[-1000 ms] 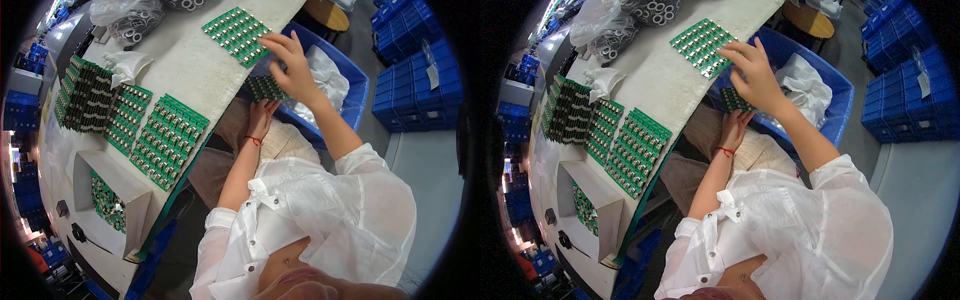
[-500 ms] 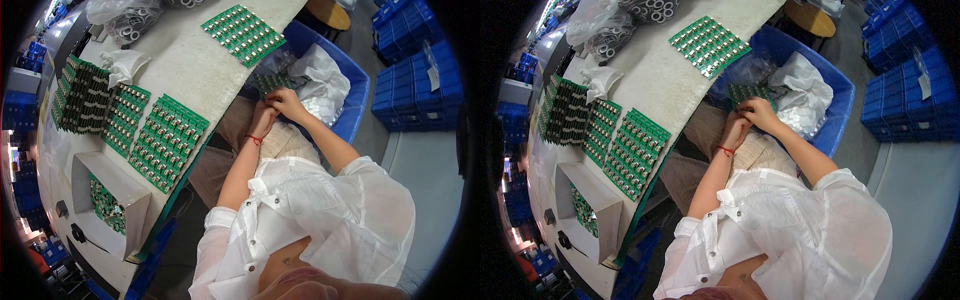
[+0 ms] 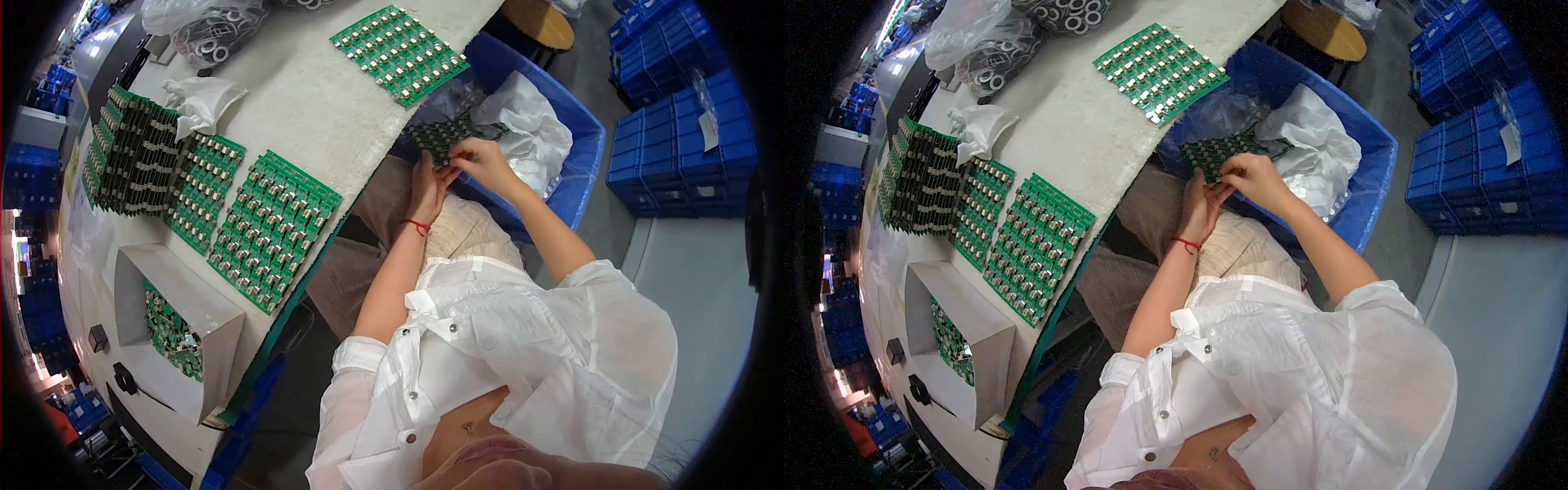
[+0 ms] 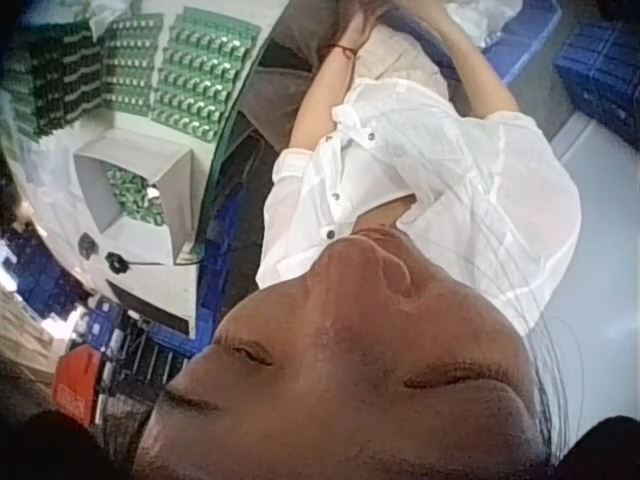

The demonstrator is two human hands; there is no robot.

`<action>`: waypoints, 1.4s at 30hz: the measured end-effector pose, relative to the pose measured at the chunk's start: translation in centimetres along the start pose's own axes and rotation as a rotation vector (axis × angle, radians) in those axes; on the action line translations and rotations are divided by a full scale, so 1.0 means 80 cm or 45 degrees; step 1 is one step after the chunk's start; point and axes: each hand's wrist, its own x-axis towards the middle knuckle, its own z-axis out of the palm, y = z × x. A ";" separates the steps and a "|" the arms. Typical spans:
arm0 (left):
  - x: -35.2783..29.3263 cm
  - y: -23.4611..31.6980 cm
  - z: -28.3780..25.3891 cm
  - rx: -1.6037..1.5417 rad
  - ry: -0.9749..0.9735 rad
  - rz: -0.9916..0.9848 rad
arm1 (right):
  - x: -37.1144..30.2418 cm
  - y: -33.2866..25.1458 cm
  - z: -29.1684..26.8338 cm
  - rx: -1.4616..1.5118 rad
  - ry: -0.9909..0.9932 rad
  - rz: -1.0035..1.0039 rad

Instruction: The person assembles, checks, and sorts small circuit boards by hand, placing components onto the boards and then organizing the finished boards into a storage crate.

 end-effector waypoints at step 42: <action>0.003 -0.003 0.005 0.150 0.129 0.132 | -0.020 0.025 -0.021 -0.454 -0.005 -0.299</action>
